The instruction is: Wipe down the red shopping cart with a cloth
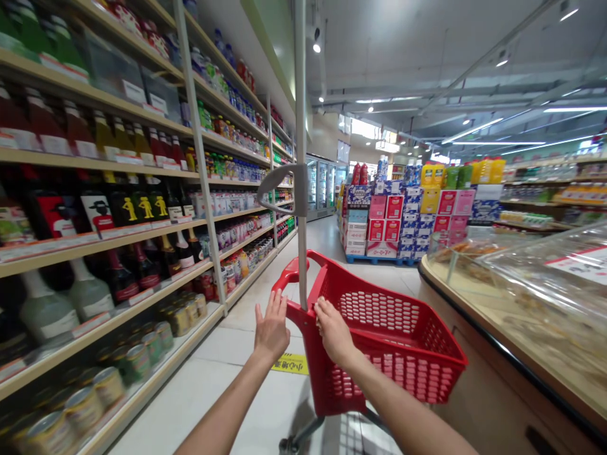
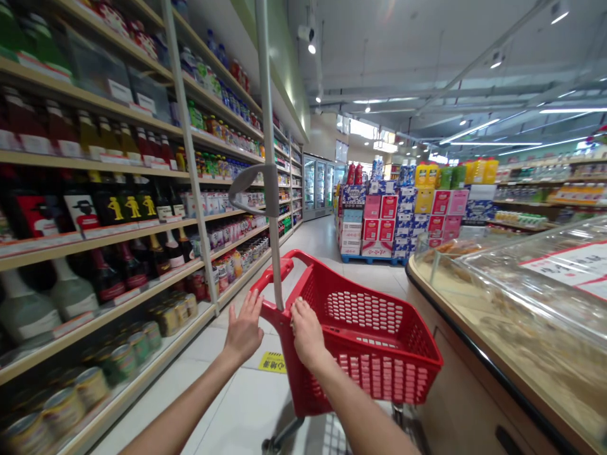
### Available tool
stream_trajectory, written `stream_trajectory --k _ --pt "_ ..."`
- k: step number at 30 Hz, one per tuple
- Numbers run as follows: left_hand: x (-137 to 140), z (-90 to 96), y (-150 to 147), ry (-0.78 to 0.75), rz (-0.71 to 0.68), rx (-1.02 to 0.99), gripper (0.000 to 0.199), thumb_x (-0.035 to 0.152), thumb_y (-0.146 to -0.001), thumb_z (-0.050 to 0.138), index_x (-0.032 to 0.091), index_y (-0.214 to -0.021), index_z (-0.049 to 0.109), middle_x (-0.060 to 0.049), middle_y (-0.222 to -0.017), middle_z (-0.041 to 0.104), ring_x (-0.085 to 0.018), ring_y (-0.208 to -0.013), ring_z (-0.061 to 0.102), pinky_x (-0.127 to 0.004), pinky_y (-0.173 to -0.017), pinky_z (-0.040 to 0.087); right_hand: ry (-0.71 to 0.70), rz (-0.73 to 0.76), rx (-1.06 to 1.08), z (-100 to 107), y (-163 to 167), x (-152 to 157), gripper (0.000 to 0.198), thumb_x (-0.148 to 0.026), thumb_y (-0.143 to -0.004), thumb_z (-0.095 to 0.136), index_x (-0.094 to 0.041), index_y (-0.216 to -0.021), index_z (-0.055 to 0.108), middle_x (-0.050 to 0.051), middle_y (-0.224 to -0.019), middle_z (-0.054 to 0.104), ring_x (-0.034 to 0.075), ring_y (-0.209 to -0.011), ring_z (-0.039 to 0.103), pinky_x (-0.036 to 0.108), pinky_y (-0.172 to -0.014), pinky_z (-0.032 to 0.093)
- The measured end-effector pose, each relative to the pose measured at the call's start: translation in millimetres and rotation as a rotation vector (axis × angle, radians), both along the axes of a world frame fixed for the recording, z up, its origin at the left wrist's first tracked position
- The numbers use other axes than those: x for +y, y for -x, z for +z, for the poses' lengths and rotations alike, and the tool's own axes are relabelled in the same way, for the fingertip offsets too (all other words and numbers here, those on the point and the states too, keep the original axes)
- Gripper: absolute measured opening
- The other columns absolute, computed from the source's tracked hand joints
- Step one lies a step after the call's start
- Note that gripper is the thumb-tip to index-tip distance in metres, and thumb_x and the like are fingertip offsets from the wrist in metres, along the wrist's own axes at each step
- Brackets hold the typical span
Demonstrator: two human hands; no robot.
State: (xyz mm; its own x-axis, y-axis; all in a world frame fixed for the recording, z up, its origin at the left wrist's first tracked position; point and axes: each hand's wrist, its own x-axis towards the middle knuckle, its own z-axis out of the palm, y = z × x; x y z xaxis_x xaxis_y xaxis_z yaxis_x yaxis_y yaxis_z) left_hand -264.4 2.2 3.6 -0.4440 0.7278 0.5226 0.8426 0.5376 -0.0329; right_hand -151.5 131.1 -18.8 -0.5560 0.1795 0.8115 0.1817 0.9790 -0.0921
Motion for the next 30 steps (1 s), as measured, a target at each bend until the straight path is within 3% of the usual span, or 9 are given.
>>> stream_trajectory --k 3,6,9,14,16,20,22,26,30 --pt "4.2 -9.2 -19.9 -0.079 -0.044 0.062 0.065 0.007 -0.068 0.034 0.008 -0.132 0.022 -0.013 -0.141 0.021 -0.021 -0.131 0.011 -0.05 -0.106 0.006 0.056 -0.065 -0.032 -50.0 -33.9 20.9 0.054 0.002 -0.072 0.035 -0.013 -0.122 0.046 0.013 -0.126 0.047 0.02 -0.119 0.04 0.04 -0.093 0.042" --pt "14.2 -17.9 -39.9 -0.012 -0.237 0.125 0.062 0.013 -0.073 0.035 0.012 -0.134 0.02 -0.009 -0.141 0.021 -0.02 -0.131 0.011 -0.047 -0.107 0.001 0.068 -0.2 0.013 -72.4 -77.4 49.5 0.053 0.002 -0.072 0.033 -0.018 -0.119 0.05 0.011 -0.121 0.052 0.02 -0.115 0.045 0.042 -0.092 0.043" --pt "32.7 -23.7 -54.0 0.082 -0.309 0.115 0.063 0.016 -0.073 0.037 0.014 -0.133 0.022 -0.009 -0.141 0.023 -0.021 -0.131 0.014 -0.047 -0.107 0.001 0.11 -0.282 0.057 -75.4 -94.2 55.1 0.054 0.002 -0.072 0.032 -0.019 -0.12 0.049 0.011 -0.122 0.051 0.021 -0.116 0.043 0.043 -0.092 0.042" --pt "56.7 -27.8 -62.4 0.158 -0.198 0.074 0.06 0.016 -0.071 0.035 0.01 -0.131 0.029 -0.012 -0.137 0.031 -0.023 -0.13 0.017 -0.049 -0.106 0.005 0.051 -0.115 0.022 -77.2 -97.4 44.2 0.047 -0.005 -0.081 0.034 -0.019 -0.125 0.043 0.009 -0.128 0.045 0.019 -0.123 0.033 0.043 -0.094 0.041" --pt "58.4 -28.7 -62.4 0.181 -0.212 0.077 0.06 0.015 -0.071 0.034 0.01 -0.13 0.029 -0.012 -0.138 0.028 -0.022 -0.13 0.016 -0.049 -0.106 0.004 0.065 -0.203 0.025 -86.3 -122.9 56.2 0.048 -0.005 -0.081 0.033 -0.02 -0.125 0.042 0.008 -0.128 0.045 0.019 -0.124 0.032 0.044 -0.095 0.04" --pt "58.8 -32.4 -64.9 0.182 -0.199 0.092 0.063 0.012 -0.068 0.034 0.007 -0.13 0.028 -0.012 -0.14 0.021 -0.022 -0.131 0.011 -0.049 -0.106 0.003 0.185 -0.533 0.041 -104.6 -177.5 83.9 0.052 0.0 -0.076 0.031 -0.016 -0.124 0.044 0.012 -0.131 0.041 0.023 -0.124 0.032 0.047 -0.094 0.038" --pt "59.9 -34.4 -66.5 0.165 -0.177 0.097 0.064 0.012 -0.067 0.033 0.006 -0.131 0.027 -0.012 -0.141 0.019 -0.022 -0.131 0.01 -0.049 -0.105 0.0 0.193 -0.537 0.014 -106.9 -185.5 89.2 0.051 -0.001 -0.076 0.032 -0.015 -0.123 0.045 0.013 -0.131 0.041 0.023 -0.124 0.031 0.046 -0.095 0.038" --pt "60.3 -36.5 -65.0 0.153 -0.195 0.112 0.065 0.012 -0.067 0.033 0.008 -0.131 0.027 -0.01 -0.141 0.018 -0.021 -0.132 0.009 -0.049 -0.105 -0.005 0.147 -0.377 -0.076 -107.2 -199.1 102.9 0.047 -0.004 -0.077 0.034 -0.017 -0.12 0.048 0.008 -0.13 0.043 0.02 -0.124 0.032 0.043 -0.098 0.036" --pt "58.6 -37.4 -62.2 0.14 -0.202 0.114 0.066 0.014 -0.065 0.036 0.008 -0.131 0.027 -0.009 -0.141 0.019 -0.02 -0.132 0.008 -0.047 -0.106 -0.004 0.332 -0.697 0.031 -114.6 -236.6 124.4 0.049 -0.002 -0.072 0.032 -0.011 -0.116 0.052 0.015 -0.123 0.049 0.025 -0.12 0.038 0.048 -0.094 0.039"
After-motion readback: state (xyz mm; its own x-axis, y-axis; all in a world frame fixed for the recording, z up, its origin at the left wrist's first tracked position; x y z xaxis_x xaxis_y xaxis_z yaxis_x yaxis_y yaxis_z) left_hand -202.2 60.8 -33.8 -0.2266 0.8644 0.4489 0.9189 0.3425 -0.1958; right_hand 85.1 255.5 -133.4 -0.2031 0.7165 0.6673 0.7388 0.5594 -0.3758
